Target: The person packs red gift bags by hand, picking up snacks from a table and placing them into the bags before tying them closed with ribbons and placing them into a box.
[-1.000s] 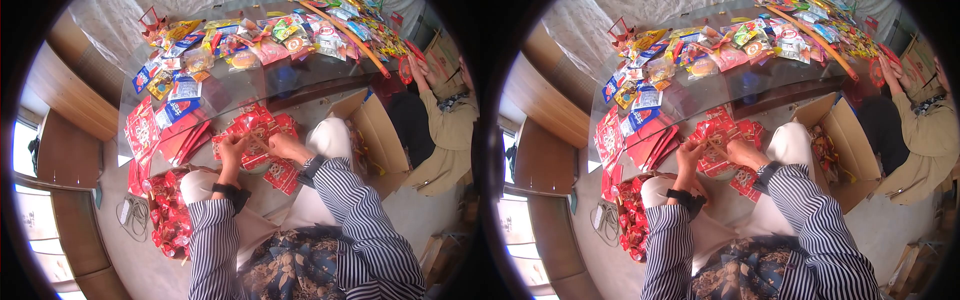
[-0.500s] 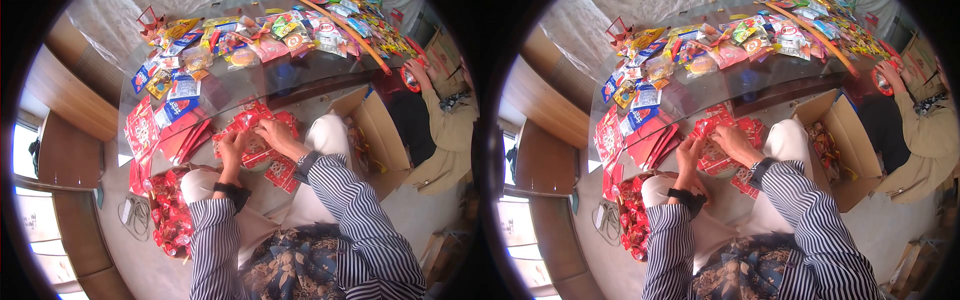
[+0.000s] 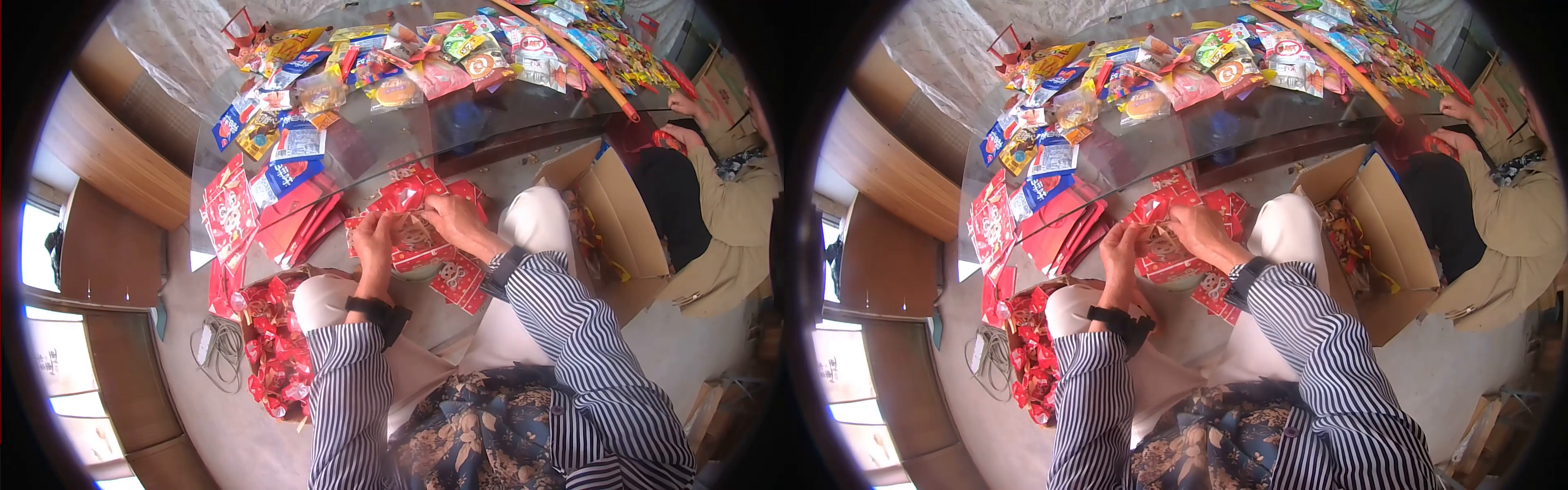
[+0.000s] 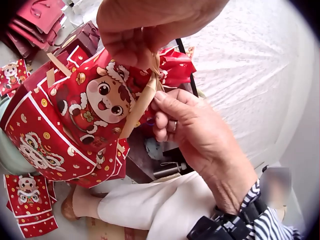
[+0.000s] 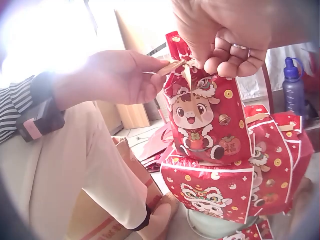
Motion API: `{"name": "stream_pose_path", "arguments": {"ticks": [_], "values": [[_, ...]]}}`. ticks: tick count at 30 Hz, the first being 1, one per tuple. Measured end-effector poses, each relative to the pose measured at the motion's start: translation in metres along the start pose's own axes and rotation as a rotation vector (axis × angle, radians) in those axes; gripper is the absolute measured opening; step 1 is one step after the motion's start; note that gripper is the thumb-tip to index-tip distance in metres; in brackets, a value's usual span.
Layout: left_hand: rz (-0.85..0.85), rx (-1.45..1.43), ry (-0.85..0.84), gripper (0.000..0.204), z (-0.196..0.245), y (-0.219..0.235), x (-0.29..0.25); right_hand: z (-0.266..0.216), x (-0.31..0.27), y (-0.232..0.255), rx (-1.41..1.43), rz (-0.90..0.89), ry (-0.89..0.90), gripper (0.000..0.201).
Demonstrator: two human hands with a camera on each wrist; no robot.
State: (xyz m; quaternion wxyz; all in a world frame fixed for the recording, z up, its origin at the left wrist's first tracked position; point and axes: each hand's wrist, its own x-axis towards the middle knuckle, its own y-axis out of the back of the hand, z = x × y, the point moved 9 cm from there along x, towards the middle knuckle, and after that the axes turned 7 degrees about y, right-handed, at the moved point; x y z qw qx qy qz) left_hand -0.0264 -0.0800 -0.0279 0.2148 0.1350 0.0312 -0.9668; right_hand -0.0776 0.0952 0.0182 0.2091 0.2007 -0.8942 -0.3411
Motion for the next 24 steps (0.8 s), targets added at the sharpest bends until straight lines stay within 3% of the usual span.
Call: {"name": "stream_pose_path", "arguments": {"ticks": [13,16,19,22,24], "values": [[0.079,-0.175,0.086,0.02,-0.007,0.013,0.002,-0.004,-0.002,0.002,-0.016,0.005,0.049,0.016],[0.073,-0.182,0.042,0.02,-0.008,0.013,0.003,-0.005,-0.004,-0.001,-0.027,-0.014,0.025,0.017],[-0.041,-0.117,-0.04,0.017,0.002,0.008,0.0,0.002,-0.004,-0.002,0.056,-0.021,0.008,0.019],[-0.121,-0.118,0.03,0.017,0.0,0.004,-0.007,0.005,-0.007,0.003,0.089,-0.055,-0.022,0.021],[-0.156,-0.14,-0.024,0.017,0.006,-0.001,-0.011,0.001,-0.008,0.007,0.096,-0.06,-0.018,0.022]]}}
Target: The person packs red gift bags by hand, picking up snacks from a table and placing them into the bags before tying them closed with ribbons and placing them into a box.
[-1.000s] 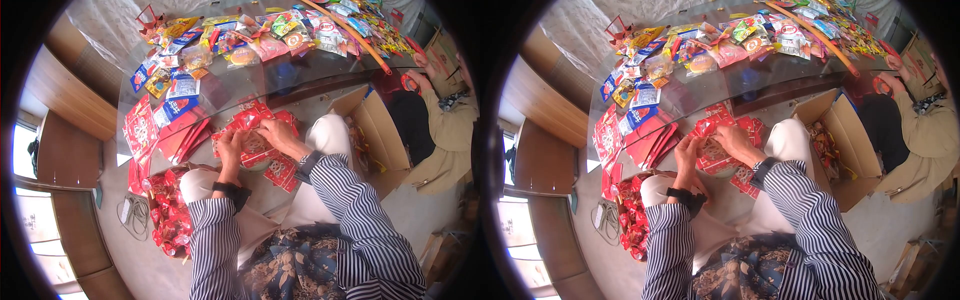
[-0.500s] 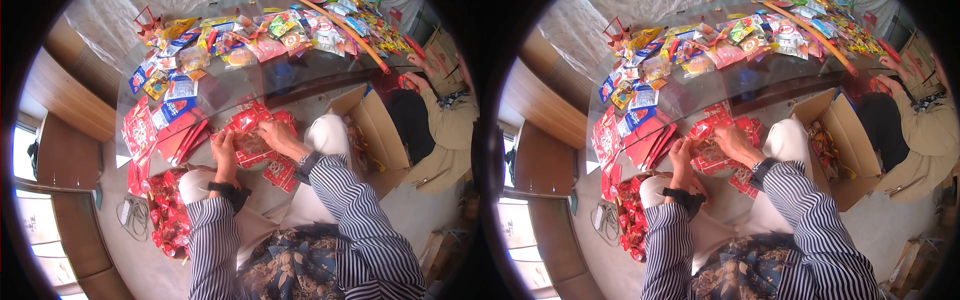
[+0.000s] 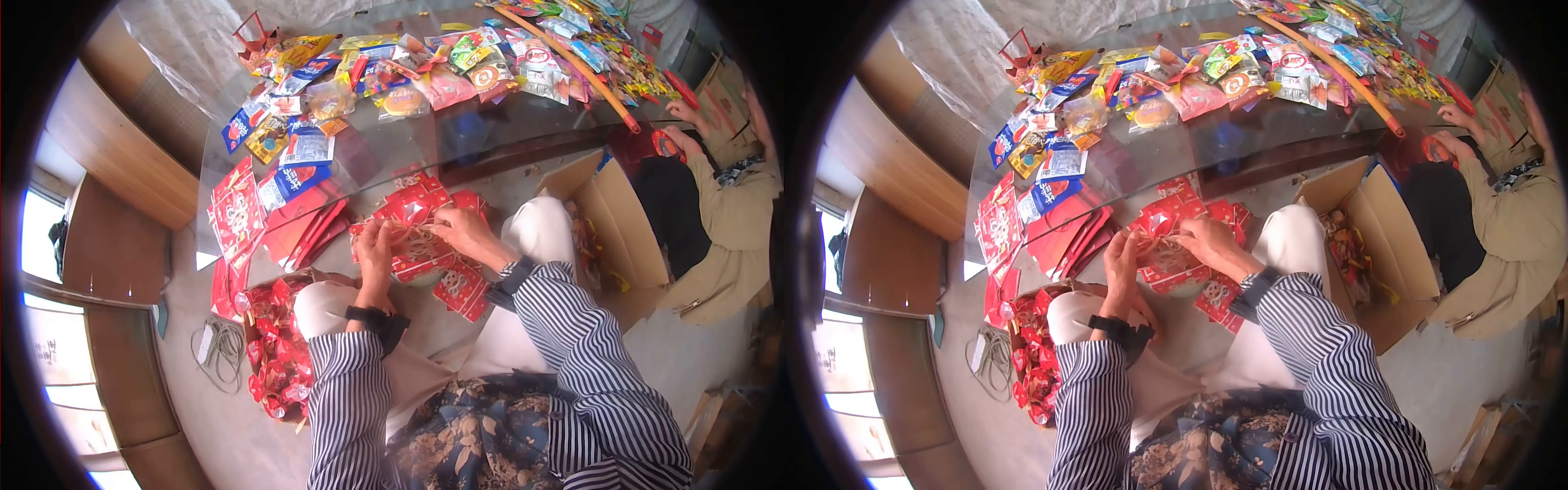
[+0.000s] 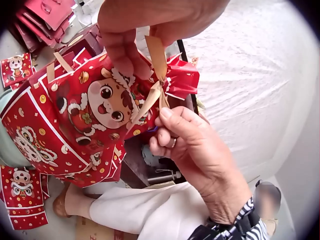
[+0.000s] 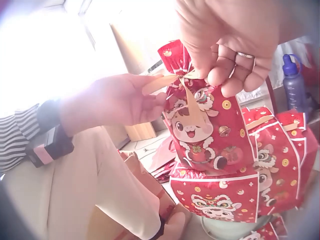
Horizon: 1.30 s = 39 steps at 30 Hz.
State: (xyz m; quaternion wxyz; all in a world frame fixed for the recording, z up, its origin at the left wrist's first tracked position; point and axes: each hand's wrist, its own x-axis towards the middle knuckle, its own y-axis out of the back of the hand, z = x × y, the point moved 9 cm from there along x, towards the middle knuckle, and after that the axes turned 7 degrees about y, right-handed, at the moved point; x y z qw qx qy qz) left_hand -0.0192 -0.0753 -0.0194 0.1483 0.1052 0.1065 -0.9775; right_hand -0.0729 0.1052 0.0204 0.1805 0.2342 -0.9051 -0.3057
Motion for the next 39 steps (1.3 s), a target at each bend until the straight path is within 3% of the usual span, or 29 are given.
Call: {"name": "stream_pose_path", "arguments": {"ticks": [4,7,10,13,16,19,22,24,25,28,30,33,36,39], "values": [[-0.055,-0.044,0.022,0.018,-0.009,-0.006,0.0,0.0,-0.003,0.006,0.045,0.035,-0.007,0.021],[-0.001,0.353,-0.006,0.022,-0.008,-0.004,-0.001,-0.004,-0.003,0.009,0.033,0.044,0.022,0.019],[0.097,0.61,-0.151,0.027,0.005,-0.005,-0.006,-0.006,-0.003,0.007,0.055,0.039,0.031,0.017],[0.093,0.836,-0.127,0.024,0.013,-0.011,-0.007,-0.006,-0.001,0.004,0.093,0.063,0.059,0.017],[0.102,0.874,-0.054,0.021,0.011,-0.01,-0.006,-0.005,0.0,0.003,0.108,0.054,0.042,0.017],[0.164,0.922,-0.212,0.022,0.026,-0.013,-0.015,-0.006,0.0,0.002,0.257,-0.004,-0.018,0.019],[0.166,0.763,-0.098,0.023,0.033,0.0,-0.023,-0.001,0.003,0.016,0.526,0.212,-0.081,0.026],[0.227,0.753,-0.23,0.022,0.067,0.009,-0.039,0.02,0.008,0.017,0.517,0.281,-0.104,0.027],[0.265,0.754,-0.294,0.022,0.086,0.018,-0.05,0.021,0.008,0.018,0.563,0.288,-0.1,0.027],[0.339,0.593,-0.269,0.017,0.128,0.065,-0.081,0.001,0.018,0.003,0.608,0.229,-0.099,0.023],[0.377,0.186,-0.472,0.019,0.188,0.101,-0.127,0.009,0.01,0.0,0.664,0.168,-0.122,0.02],[0.509,0.243,-0.556,0.021,0.216,0.179,-0.187,0.004,0.009,-0.005,0.651,0.131,-0.164,0.018],[0.694,0.326,-0.61,0.019,0.228,0.23,-0.248,0.009,0.009,-0.013,0.639,0.093,-0.175,0.019],[0.847,0.405,-0.5,0.015,0.211,0.273,-0.293,0.015,0.008,-0.023,0.617,0.051,-0.19,0.019]]}}
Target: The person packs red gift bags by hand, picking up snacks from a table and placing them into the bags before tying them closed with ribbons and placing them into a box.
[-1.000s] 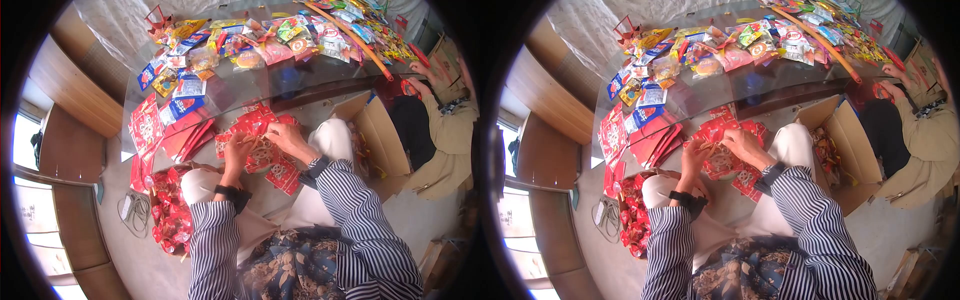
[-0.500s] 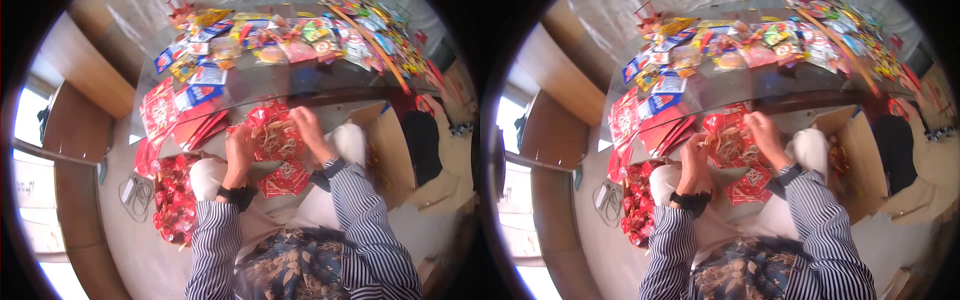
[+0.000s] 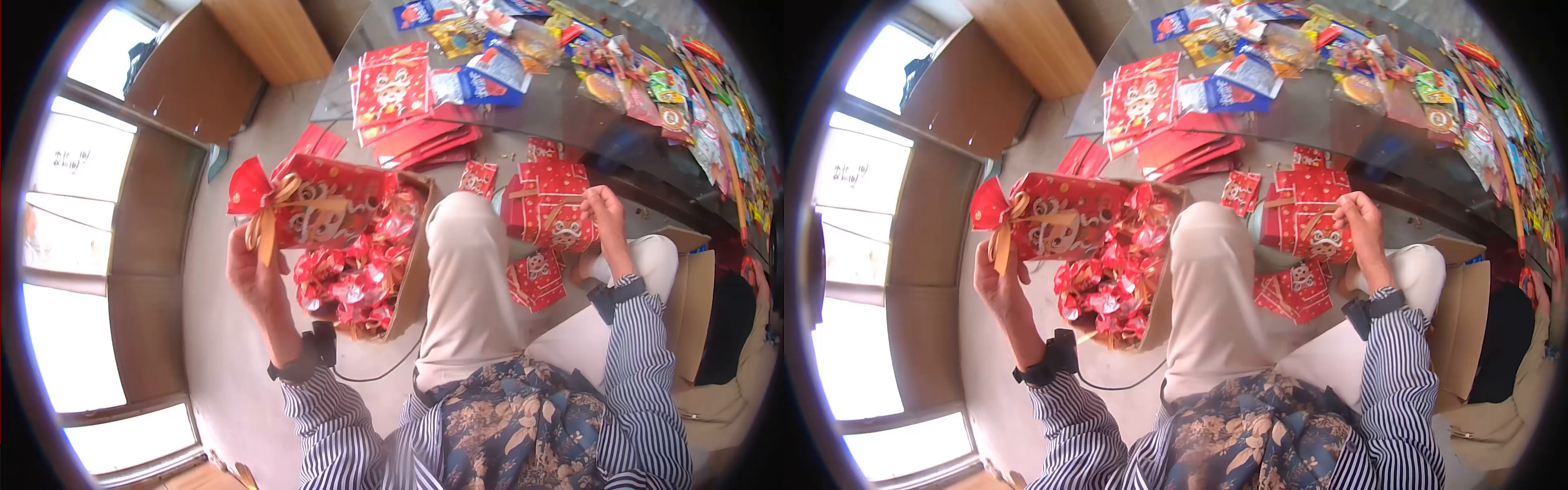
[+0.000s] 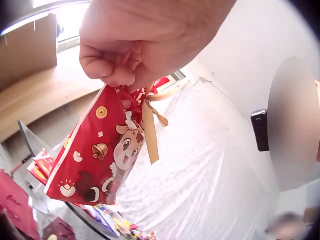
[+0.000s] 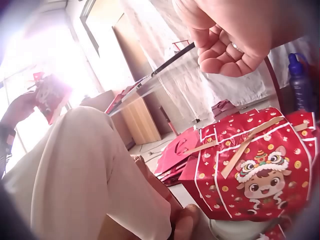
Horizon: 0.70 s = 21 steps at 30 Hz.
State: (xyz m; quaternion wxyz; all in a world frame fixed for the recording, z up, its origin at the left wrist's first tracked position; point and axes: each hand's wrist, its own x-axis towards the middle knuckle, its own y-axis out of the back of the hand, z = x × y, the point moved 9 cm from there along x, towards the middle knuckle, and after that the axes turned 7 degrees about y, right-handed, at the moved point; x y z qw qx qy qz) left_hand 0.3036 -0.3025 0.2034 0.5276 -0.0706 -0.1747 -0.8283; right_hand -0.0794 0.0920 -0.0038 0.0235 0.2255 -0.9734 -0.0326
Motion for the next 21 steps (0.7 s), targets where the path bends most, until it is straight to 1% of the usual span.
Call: {"name": "stream_pose_path", "arguments": {"ticks": [3,5,7,9,11,14,15,20,21], "values": [[0.081,0.093,0.079,0.012,-0.029,0.05,-0.013,0.013,0.0,-0.003,-0.041,-0.029,-0.027,0.018],[0.122,0.103,0.113,0.011,-0.045,0.073,-0.016,0.018,0.0,-0.005,-0.065,-0.039,-0.049,0.018],[0.154,0.076,0.143,0.01,-0.059,0.087,-0.019,0.023,-0.001,-0.006,-0.099,-0.047,-0.073,0.017],[0.158,0.021,0.135,0.009,-0.075,0.089,-0.017,0.025,-0.004,-0.01,-0.095,-0.051,-0.089,0.016],[0.147,-0.026,0.157,0.008,-0.092,0.081,-0.012,0.03,-0.006,-0.011,-0.096,-0.041,-0.103,0.016],[0.122,-0.075,0.237,0.006,-0.118,0.045,-0.001,0.027,-0.011,-0.015,-0.072,-0.028,-0.111,0.016],[0.08,-0.102,0.233,0.01,-0.13,0.032,0.004,0.029,-0.011,-0.014,-0.072,-0.03,-0.109,0.016],[0.037,0.056,0.412,0.01,-0.181,-0.023,0.013,0.031,-0.014,-0.005,-0.068,-0.027,-0.098,0.016],[0.065,0.156,0.353,0.01,-0.194,-0.025,0.019,0.031,-0.014,-0.003,-0.073,-0.025,-0.102,0.016]]}}
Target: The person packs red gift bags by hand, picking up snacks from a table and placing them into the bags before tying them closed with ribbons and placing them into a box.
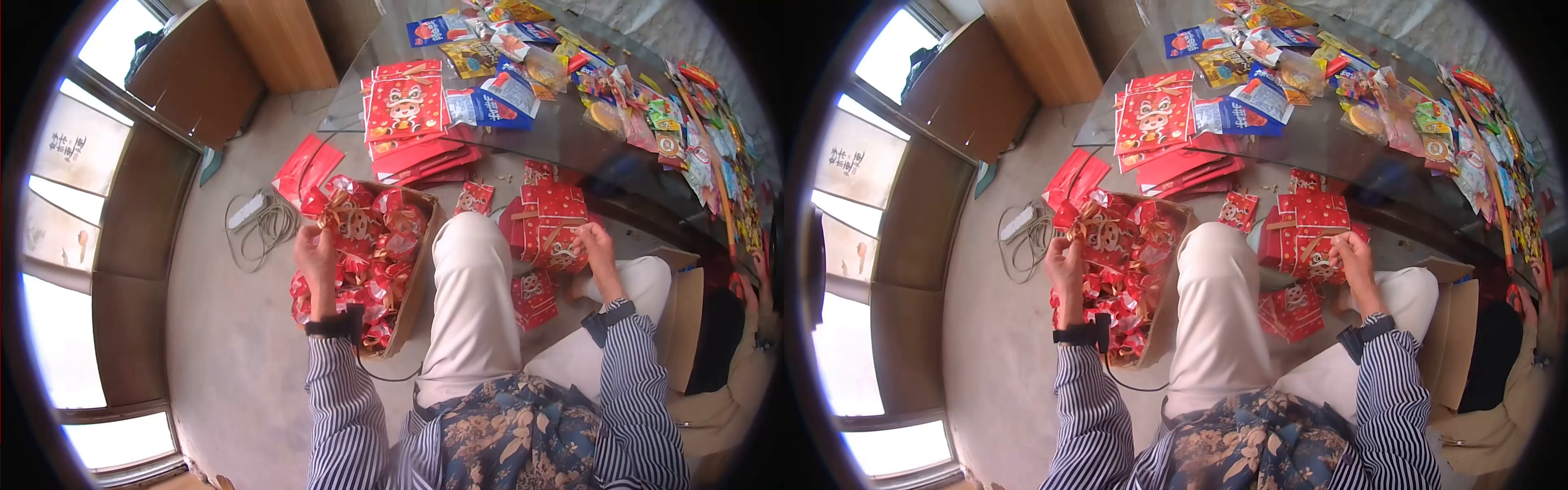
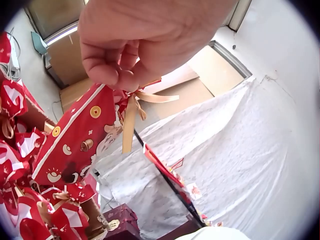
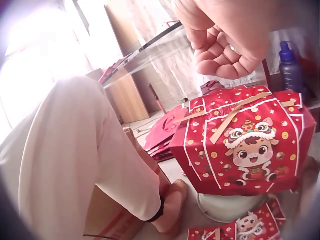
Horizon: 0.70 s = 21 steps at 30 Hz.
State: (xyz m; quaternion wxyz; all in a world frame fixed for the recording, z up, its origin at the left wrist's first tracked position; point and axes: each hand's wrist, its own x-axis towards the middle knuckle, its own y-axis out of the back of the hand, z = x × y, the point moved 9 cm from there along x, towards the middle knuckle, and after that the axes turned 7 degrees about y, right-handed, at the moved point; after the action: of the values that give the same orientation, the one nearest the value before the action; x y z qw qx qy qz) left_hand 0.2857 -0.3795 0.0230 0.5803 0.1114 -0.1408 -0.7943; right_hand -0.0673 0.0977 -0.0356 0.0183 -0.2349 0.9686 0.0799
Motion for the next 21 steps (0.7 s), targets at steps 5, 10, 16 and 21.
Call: {"name": "stream_pose_path", "arguments": {"ticks": [5,10,16,21], "values": [[0.17,0.332,-0.192,0.012,0.002,-0.014,0.012,0.0,-0.005,0.012,-0.043,0.03,-0.04,0.017],[0.154,0.379,-0.18,0.013,0.003,-0.03,0.015,-0.004,-0.009,0.014,-0.025,0.035,-0.04,0.017],[0.099,0.209,-0.004,0.01,-0.038,-0.062,0.037,0.002,-0.004,0.016,-0.016,0.013,-0.017,0.016],[0.065,0.395,-0.375,0.012,-0.032,-0.095,0.029,0.007,-0.006,0.014,-0.041,-0.023,-0.008,0.015]]}}
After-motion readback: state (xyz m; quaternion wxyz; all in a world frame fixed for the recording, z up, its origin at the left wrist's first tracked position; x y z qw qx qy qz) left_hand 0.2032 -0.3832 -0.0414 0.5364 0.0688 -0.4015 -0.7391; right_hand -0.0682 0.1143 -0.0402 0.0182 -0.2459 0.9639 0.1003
